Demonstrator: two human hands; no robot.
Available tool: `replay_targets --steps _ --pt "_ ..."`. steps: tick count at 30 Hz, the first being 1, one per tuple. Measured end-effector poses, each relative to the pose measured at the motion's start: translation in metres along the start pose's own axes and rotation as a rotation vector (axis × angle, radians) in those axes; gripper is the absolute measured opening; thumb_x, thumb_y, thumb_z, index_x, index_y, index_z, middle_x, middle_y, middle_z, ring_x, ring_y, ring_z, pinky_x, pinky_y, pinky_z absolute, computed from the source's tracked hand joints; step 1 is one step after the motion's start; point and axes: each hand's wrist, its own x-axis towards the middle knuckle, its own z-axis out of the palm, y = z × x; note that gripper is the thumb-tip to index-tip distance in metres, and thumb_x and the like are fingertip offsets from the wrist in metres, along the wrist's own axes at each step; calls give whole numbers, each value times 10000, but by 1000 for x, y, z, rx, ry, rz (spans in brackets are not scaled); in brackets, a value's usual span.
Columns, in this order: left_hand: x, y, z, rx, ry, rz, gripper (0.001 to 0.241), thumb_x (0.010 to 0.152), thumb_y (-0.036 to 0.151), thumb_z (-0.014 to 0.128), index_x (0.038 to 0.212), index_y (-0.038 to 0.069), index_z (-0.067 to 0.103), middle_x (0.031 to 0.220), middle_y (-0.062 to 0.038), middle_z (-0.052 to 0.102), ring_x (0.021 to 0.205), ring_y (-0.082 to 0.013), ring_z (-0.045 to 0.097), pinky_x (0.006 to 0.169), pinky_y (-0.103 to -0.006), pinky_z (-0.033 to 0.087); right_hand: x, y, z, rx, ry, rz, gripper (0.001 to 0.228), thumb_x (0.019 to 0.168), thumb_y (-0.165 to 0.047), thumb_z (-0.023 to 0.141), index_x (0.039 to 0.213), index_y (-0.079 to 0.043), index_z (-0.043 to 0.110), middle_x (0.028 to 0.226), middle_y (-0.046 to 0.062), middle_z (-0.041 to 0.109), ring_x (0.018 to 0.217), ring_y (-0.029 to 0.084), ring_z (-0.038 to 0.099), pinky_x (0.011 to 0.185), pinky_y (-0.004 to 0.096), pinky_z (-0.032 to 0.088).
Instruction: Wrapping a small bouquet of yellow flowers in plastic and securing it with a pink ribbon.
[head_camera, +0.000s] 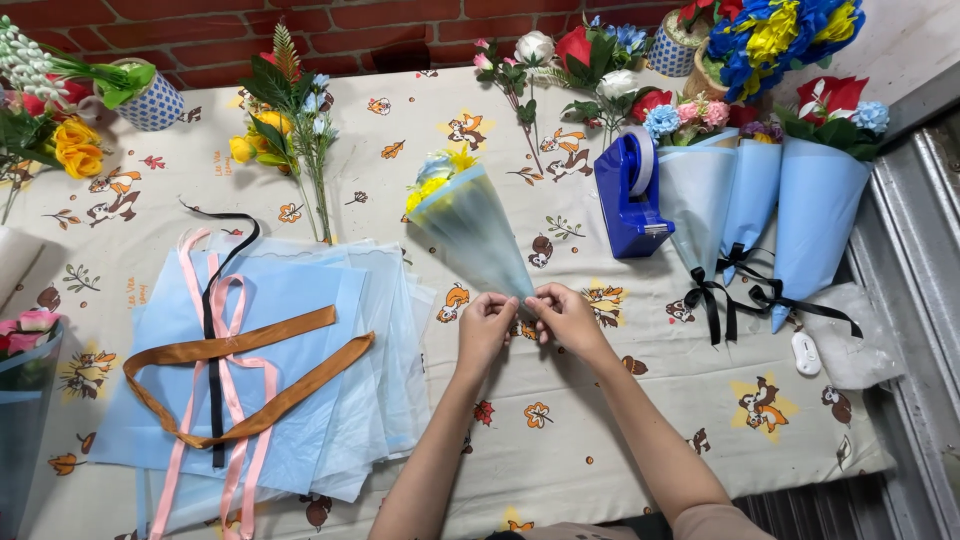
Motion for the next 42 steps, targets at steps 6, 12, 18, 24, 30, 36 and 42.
replay_targets --steps 6,12,18,24,30,36,42 --pt "1 -9 0 59 -11 24 272 810 156 599 1000 -37 571 685 -105 617 390 -76 481 339 -178 439 -6 0 16 36 133 -17 259 850 -180 560 1002 28 532 552 116 546 340 177 557 320 240 451" --pt "-26 6 -8 454 -37 83 419 883 200 475 1236 -24 453 869 -150 617 734 -186 578 640 -338 498 -20 -35 31 -105 133 -111 306 819 -198 612 985 17 470 594 104 555 362 161 546 376 244 453" --pt "-54 41 -12 914 -144 138 490 883 199 414 1317 -11 324 887 -112 548 836 -273 590 710 -401 493 2 -19 34 -512 90 -133 323 814 -333 598 938 -59 477 590 73 555 602 250 590 625 360 460" --pt "-57 41 -33 912 -78 221 448 858 198 470 1273 49 393 820 -61 505 762 -278 587 668 -409 477 -8 -29 42 -457 166 -173 300 854 -350 535 923 -72 442 525 57 480 558 238 543 599 352 435" --pt "-73 96 -79 750 166 317 262 861 148 479 1106 87 552 777 -61 581 720 -238 604 626 -344 474 -27 -51 82 -366 201 -507 167 880 -243 518 930 -87 485 505 62 429 504 205 485 548 306 423" --pt "-83 139 -116 658 380 603 197 856 71 467 1008 34 586 710 -87 596 504 -158 519 471 -289 440 -18 -91 157 -503 -58 -728 86 861 -160 534 900 -115 597 637 24 558 601 145 525 604 234 435" --pt "-93 160 -104 843 670 690 218 886 257 466 934 113 622 606 -1 565 644 -185 488 869 -525 303 19 -98 260 -775 -239 -857 210 790 -98 575 998 -101 544 867 49 523 746 202 490 641 310 409"
